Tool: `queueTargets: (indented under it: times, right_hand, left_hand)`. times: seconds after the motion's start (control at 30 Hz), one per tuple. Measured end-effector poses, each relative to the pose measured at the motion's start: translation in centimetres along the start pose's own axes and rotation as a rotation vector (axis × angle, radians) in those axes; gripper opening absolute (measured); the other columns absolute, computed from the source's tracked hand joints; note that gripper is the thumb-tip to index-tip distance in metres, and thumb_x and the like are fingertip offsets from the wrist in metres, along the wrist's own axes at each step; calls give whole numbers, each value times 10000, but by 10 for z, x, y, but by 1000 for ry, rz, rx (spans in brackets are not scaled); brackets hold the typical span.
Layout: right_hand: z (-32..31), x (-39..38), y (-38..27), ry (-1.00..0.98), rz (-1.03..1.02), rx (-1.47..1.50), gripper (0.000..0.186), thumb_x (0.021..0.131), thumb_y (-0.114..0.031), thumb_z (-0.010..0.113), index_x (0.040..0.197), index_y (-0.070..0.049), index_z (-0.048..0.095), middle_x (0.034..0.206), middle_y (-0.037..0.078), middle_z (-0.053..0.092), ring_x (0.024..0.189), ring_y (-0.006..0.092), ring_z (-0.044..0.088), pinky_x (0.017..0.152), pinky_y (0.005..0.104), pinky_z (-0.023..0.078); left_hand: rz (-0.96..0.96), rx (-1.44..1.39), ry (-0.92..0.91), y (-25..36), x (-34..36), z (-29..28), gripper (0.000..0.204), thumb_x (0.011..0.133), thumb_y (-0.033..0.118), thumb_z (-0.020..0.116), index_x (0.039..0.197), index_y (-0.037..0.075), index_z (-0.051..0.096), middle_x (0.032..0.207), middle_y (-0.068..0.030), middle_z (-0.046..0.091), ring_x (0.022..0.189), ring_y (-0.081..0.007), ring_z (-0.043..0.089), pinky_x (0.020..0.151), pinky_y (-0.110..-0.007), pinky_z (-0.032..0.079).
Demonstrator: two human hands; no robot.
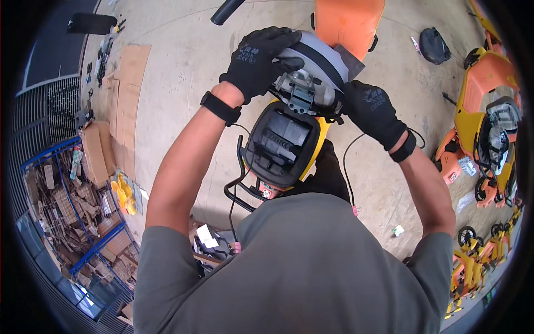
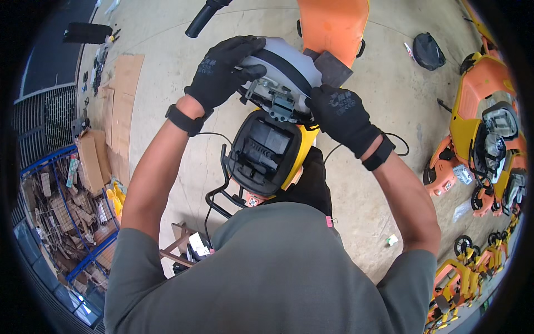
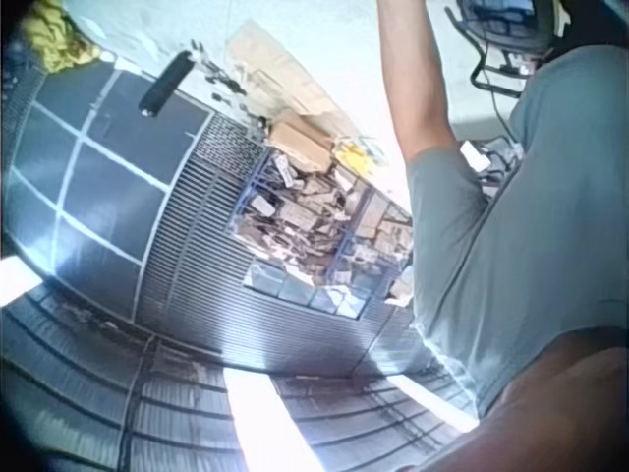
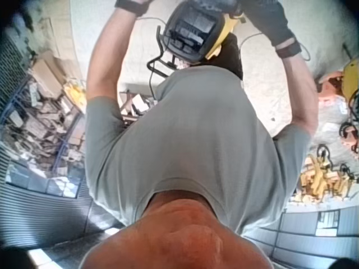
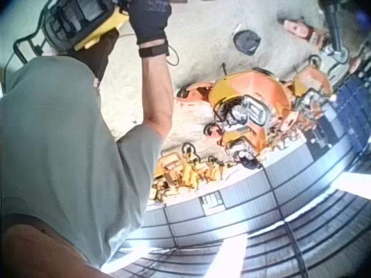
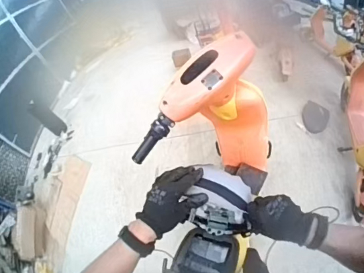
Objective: The person fits a silver heat-reflective cover onto a motorcycle seat by stretching it over the edges and then secures the seat assembly to the motorcycle frame by tightening bolts underneath the seat using their hands.
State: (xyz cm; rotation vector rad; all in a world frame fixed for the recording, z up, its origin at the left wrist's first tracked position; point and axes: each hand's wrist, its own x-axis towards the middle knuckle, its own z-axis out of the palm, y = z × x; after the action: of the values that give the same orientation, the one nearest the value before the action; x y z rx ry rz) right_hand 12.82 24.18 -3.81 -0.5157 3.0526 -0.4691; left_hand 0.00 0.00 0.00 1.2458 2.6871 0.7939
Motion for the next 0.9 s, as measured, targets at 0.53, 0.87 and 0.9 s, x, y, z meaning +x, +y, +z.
queueTargets:
  times: [0.53,0.87,0.9]
  right_hand:
    - [-6,16,-22,87,134,45,234,833,-279,601,861,-57,532,756,126,581,698,297,615,551,407,488]
    - [-19,19,5,-38,-204,50,177,856,-214,580,891,-41,560,737,161,582,680,337,591,588,414,471]
    - [-22,22,7,-55,-284,135,164,856,-194,578,908,-38,574,733,164,585,676,340,589,588,415,469]
  left_hand:
    - [114,118,114,-5,4,5,451,757,317,703,1175,175,615,1043,-98,621,980,-295,567,857,-372,459]
    - [72,90,42,-5,6,-2,489,744,302,719,1192,153,595,1098,-97,597,995,-285,554,875,-376,461]
    - [72,90,44,-6,6,-1,489,744,302,719,1192,153,595,1098,-97,597,995,-285,554,875,-376,461]
